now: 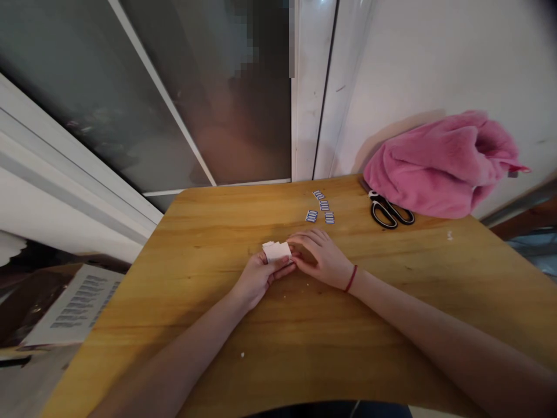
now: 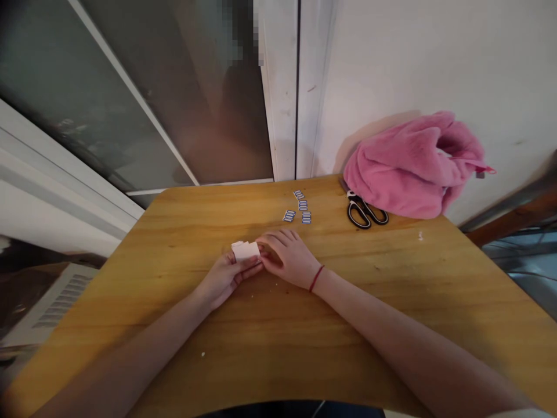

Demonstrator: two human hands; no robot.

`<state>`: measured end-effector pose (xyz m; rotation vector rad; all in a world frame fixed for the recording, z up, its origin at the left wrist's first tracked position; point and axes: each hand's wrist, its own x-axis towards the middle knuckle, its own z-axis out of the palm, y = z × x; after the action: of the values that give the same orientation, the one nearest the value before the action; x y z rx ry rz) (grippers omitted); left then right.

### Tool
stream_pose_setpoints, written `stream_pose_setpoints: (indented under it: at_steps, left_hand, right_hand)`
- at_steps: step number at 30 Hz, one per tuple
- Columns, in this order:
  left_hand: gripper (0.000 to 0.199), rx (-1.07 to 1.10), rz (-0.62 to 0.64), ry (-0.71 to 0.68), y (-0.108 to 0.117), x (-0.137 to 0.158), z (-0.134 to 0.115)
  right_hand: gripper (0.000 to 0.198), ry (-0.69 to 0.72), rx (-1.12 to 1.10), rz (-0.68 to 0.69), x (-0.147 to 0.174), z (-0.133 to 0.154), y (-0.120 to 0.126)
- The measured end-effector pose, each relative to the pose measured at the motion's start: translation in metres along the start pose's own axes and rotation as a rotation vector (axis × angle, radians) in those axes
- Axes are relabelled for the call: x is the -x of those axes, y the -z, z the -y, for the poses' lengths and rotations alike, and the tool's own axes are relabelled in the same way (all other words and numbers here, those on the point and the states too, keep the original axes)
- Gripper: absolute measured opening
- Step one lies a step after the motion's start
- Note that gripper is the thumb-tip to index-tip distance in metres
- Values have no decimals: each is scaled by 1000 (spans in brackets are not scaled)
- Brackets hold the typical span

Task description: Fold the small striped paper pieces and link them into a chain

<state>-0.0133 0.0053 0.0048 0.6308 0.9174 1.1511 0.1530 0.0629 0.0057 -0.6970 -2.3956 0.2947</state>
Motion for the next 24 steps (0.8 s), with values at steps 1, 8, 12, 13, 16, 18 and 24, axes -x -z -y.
stream_pose_setpoints:
  at_steps: [1, 8, 12, 13, 16, 18, 24]
  left_hand:
    - [24, -22, -5, 6, 0, 0, 0]
    - [27, -194, -35, 74, -6, 3, 0]
    - [31, -235, -43, 61, -9, 5, -1]
    - [32, -227, -44, 54, -9, 5, -1]
    - [30, -186, -66, 31, -8, 5, -1]
    - [27, -173, -75, 23, -7, 5, -1]
    - [27, -146, -12, 35, -4, 3, -1]
  right_hand:
    - [31, 12, -4, 16, 0, 0, 0]
    - [14, 63, -136, -75, 2, -7, 0]
    - [16, 11, -284, -89, 3, -7, 0]
    - [17, -20, -299, -89, 3, -8, 0]
    - [20, -169, -288, -171, 4, -12, 0]
    - [24, -294, -274, -274, 5, -20, 0]
    - [28, -558, -223, -429, -10, -76, 12]
